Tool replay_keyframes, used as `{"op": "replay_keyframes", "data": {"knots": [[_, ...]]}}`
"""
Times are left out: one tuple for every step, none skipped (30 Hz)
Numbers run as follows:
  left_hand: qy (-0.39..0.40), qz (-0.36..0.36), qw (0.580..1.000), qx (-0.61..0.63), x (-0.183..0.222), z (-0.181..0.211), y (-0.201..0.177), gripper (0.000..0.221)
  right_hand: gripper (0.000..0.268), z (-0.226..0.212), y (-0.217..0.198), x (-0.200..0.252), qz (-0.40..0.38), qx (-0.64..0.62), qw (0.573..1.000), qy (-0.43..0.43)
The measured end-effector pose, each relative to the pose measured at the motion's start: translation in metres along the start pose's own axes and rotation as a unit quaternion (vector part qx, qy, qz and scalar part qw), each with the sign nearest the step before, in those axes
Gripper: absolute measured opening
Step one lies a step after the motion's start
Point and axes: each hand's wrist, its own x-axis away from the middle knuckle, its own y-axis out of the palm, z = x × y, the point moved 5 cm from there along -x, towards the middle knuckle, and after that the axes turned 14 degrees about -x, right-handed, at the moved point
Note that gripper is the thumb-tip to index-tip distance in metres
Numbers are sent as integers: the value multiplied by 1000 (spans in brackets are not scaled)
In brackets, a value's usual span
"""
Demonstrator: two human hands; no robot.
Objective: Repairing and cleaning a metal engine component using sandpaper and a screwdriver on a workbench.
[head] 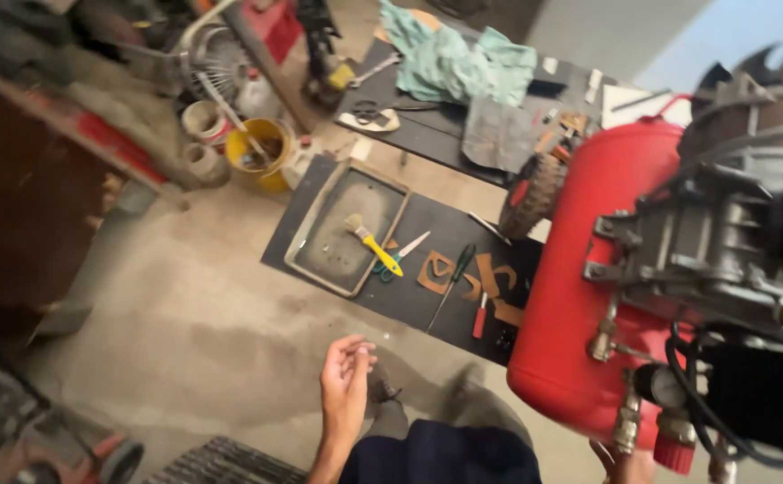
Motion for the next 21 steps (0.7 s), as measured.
{"op": "replay_keyframes", "data": {"knots": [[1,-4,1000,2,-8,5,2,25,81,-35,33,11,27,-37,999,3],[2,-25,1000,-1,-13,6,7,25,81,-69,69,39,47,-42,998,-2],[12,-38,999,4,-19,9,13,26,67,-103,102,74,63,-63,996,16],[21,-45,999,9,-24,10,16,26,60,-139,131,116,74,-83,993,37],[20,-61,998,5,-29,18,24,26,60,-141,137,119,90,-87,992,35],[20,-72,997,3,-32,25,29,26,52,-142,144,120,95,-118,988,15],[20,-82,996,0,-34,32,34,25,44,-144,150,122,100,-149,984,-7],[20,-87,996,-2,-39,32,39,25,44,-147,158,116,105,-151,983,-7],[26,-102,994,-13,-43,33,45,26,30,-150,159,113,169,-220,960,-27],[31,-114,993,-25,-46,34,49,28,19,-151,162,110,230,-286,929,-45],[32,-117,992,-29,-53,33,55,28,19,-138,155,110,234,-288,928,-43],[27,-130,991,-34,-58,32,60,29,17,-127,146,115,225,-260,938,-44],[23,-143,989,-39,-62,33,66,30,16,-118,136,121,216,-232,947,-44],[30,-149,988,-37,-66,42,75,30,14,-105,130,109,201,-209,955,-53],[31,-154,986,-61,-70,50,83,28,12,-94,123,96,187,-186,963,-61],[27,-156,983,-89,-70,53,86,27,11,-81,111,89,174,-160,970,-65],[29,-161,982,-91,-85,50,103,27,10,-59,103,77,160,-133,976,-69],[78,-191,971,-121,-90,47,115,26,9,-34,84,86,156,-101,980,-64],[126,-221,955,-148,-94,44,127,24,8,-11,62,96,152,-70,984,-58],[124,-243,950,-155,-91,50,135,24,8,2,46,104,156,-42,985,-56],[104,-261,946,-161,-87,57,141,23,8,14,30,116,160,-14,986,-52]]}}
